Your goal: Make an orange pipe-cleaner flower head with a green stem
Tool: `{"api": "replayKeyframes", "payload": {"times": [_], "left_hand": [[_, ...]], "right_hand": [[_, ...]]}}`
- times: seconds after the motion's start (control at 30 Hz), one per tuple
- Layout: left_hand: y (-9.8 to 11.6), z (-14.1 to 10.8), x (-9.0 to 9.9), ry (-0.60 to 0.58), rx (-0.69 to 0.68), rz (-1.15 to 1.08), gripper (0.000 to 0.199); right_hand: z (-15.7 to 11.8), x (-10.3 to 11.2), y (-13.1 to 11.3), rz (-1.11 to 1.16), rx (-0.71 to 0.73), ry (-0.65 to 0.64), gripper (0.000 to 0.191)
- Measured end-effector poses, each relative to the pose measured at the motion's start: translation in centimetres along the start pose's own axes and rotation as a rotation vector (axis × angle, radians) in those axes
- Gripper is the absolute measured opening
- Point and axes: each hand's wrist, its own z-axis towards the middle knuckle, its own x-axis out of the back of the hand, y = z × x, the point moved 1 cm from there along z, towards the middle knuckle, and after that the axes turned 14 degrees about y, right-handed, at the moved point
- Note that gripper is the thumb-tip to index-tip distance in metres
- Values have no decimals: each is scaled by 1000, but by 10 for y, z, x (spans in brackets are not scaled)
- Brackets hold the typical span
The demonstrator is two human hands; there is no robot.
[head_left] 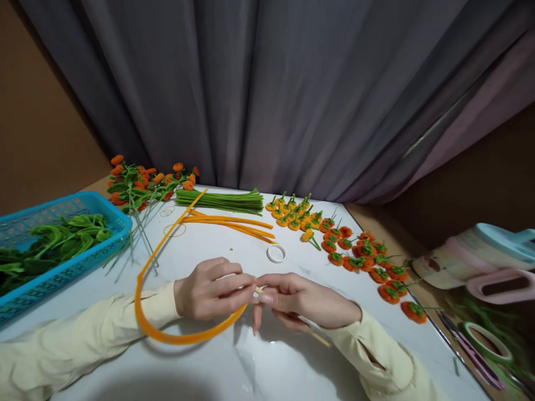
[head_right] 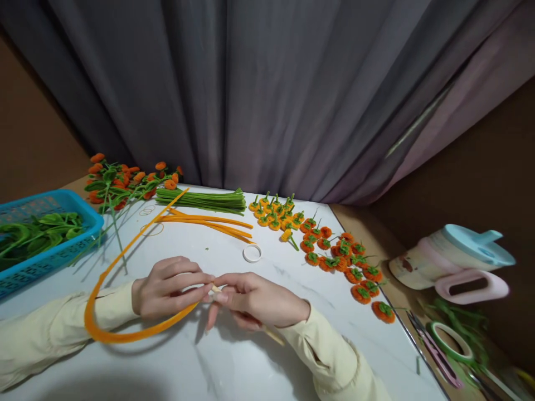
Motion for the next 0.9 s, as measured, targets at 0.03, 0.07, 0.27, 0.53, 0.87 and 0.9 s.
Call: {"api": "replayKeyframes", "payload": {"times": [0.03,0.07,0.27,0.53,0.87,0.9], "left_hand": [[1,1,0,13,0,11,4],[1,1,0,22,4,18,4],[2,3,1,16,32,15,8],[1,1,-1,-20,211,-24,7],[5,7,0,15,123,13,12],[6,7,0,24,123,4,14]], "right_hand": [[0,0,1,34,2,8,28],[0,0,1,68,-1,20,25],[0,1,1,151,-46,126,23],[0,4,1,12,32,215,20],[1,5,0,73,-14,262,27],[2,6,1,106,-38,240,29]]}}
